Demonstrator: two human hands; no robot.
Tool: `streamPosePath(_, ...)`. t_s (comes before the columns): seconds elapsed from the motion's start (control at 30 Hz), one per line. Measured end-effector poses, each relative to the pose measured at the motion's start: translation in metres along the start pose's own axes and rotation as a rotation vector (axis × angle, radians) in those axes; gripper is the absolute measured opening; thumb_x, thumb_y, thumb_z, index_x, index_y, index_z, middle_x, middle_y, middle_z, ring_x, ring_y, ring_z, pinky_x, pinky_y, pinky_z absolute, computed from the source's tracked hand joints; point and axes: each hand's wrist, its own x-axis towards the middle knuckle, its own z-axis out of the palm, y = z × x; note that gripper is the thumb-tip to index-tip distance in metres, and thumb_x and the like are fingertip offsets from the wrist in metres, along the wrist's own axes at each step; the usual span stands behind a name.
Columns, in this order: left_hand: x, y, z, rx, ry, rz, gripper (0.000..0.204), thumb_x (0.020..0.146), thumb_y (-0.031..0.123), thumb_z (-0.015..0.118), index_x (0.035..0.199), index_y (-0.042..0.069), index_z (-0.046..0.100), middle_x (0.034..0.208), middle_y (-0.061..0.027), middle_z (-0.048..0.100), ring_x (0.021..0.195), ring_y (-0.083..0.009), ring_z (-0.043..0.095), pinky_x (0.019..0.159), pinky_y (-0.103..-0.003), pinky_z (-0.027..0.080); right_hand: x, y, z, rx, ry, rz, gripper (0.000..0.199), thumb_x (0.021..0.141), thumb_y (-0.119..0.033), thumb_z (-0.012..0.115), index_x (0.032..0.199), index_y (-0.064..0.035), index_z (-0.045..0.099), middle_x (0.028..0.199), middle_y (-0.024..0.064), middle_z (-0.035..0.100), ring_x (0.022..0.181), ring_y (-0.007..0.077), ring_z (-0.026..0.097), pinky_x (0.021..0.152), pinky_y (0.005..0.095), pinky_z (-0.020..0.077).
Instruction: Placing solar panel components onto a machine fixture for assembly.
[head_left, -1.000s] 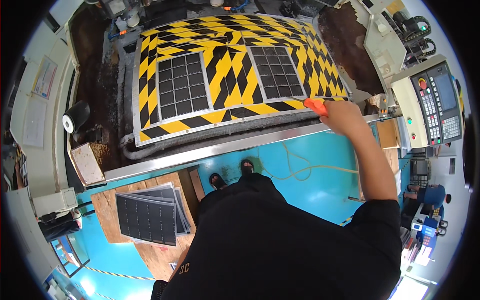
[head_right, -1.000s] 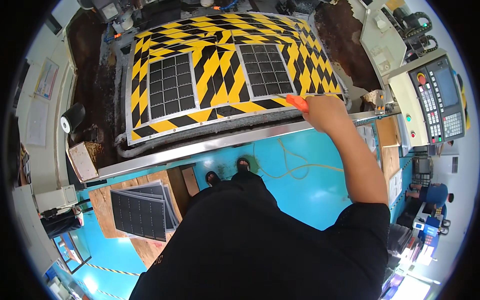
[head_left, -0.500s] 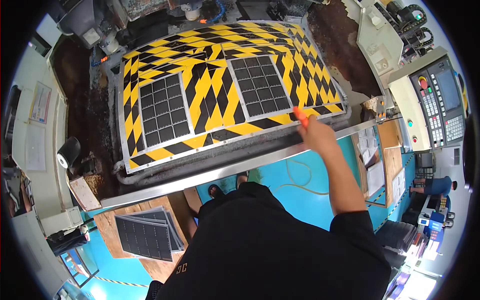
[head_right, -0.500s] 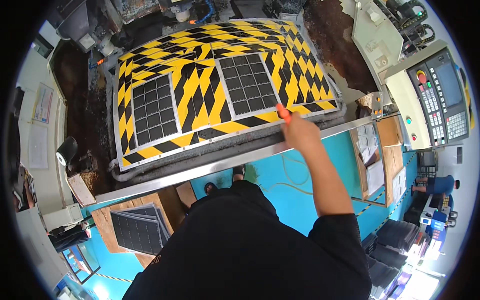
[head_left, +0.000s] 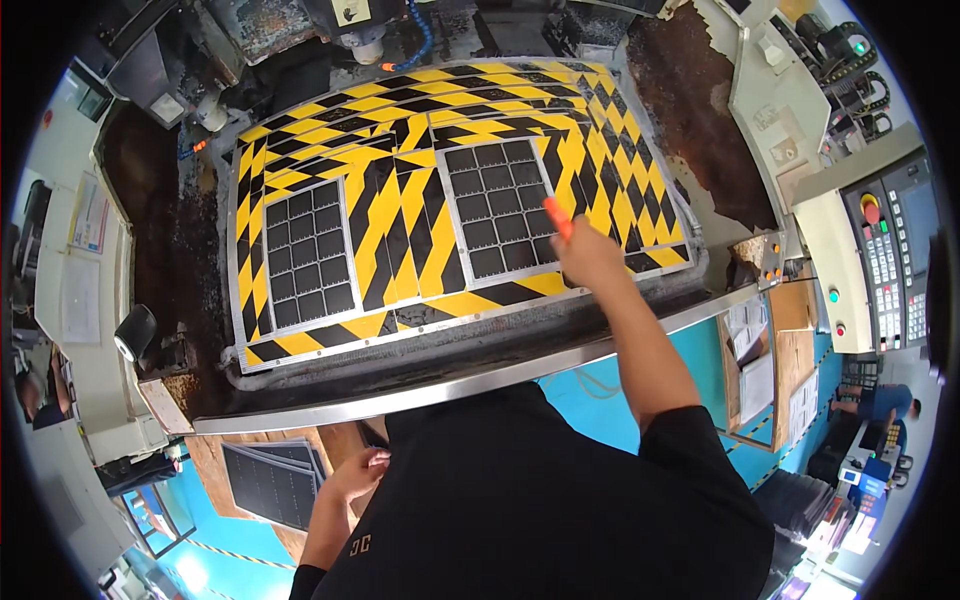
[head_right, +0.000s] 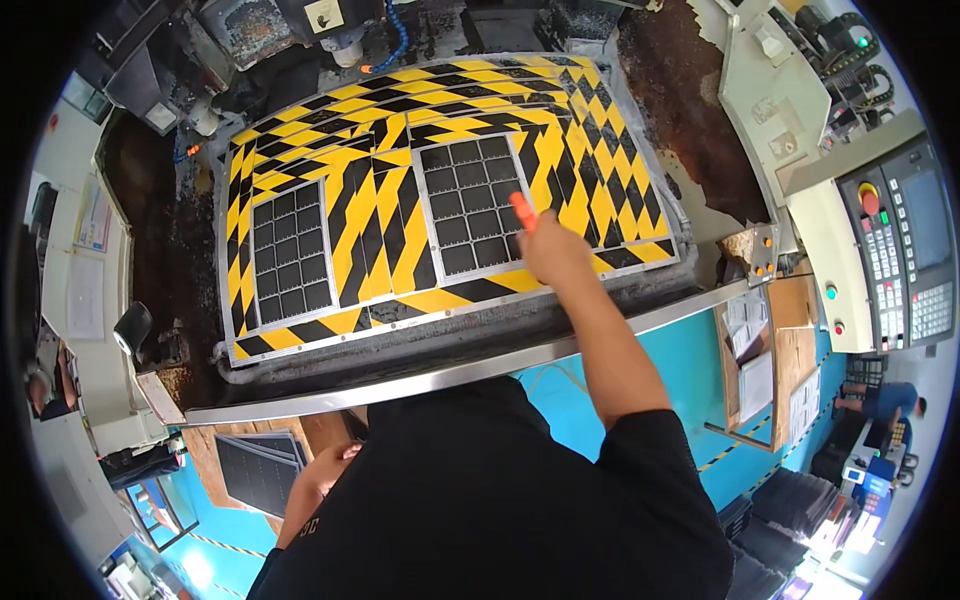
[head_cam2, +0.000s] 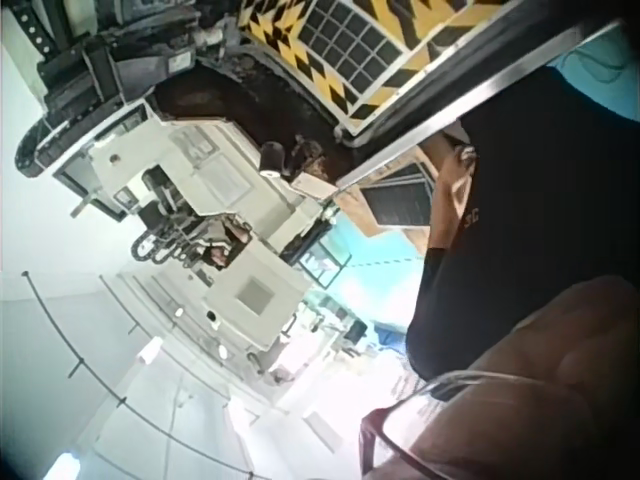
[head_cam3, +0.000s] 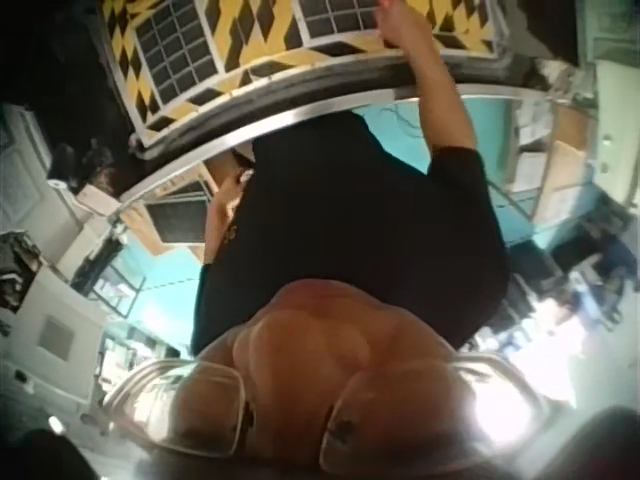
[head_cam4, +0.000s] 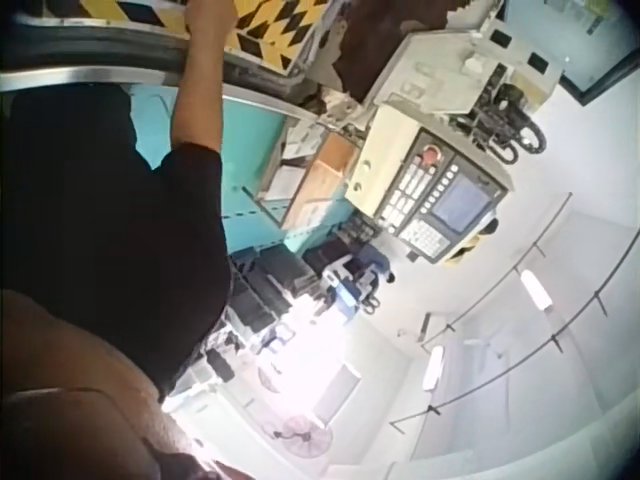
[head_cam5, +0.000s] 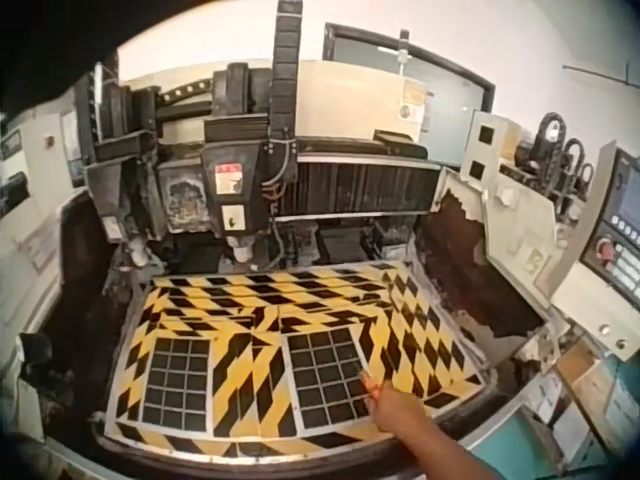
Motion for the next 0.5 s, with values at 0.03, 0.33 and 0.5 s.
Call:
streamPosePath(0.03,0.007,-0.012,-0.005,-0.066,-0.068,0.195,0.045,0.098,0.019,0.058,0.136,-0.004,0.052,0.122,-0.0104,0.067,0.112,-0.0235,0.063,0.098,-0.034,0.048,0.008,0.007,-0.002,0.060,0.050,0.084,0.042,0.094,-0.038,0.058,0.113,-0.0015,0.050,0.095,0.0238,0.071,0.090,0.0406,0.070,0.083,0.0522,0.0522)
streamPosePath(0.33,-0.012,0.108,-0.131,-0.568,0.112,0.504,0.036,0.097,0.017,0.060,0.129,0.001,0.056,0.119,-0.0109,0.067,0.108,-0.0199,0.065,0.092,-0.035,0.052,0.003,0.026,-0.003,0.033,0.123,0.069,0.042,0.093,-0.041,0.060,0.107,-0.0017,0.051,0.093,0.0245,0.069,0.090,0.0437,0.067,0.079,0.0530,0.0513)
streamPosePath(0.5,0.008,0.083,-0.179,-0.543,0.461,0.260,0.035,0.097,0.023,0.061,0.128,0.007,0.058,0.119,-0.0038,0.066,0.108,-0.0155,0.062,0.092,-0.031,0.047,-0.110,0.012,-0.009,-0.131,-0.086,0.018,0.046,0.091,-0.043,0.063,0.105,-0.0018,0.049,0.090,0.0246,0.068,0.084,0.0442,0.067,0.071,0.0529,0.0524)
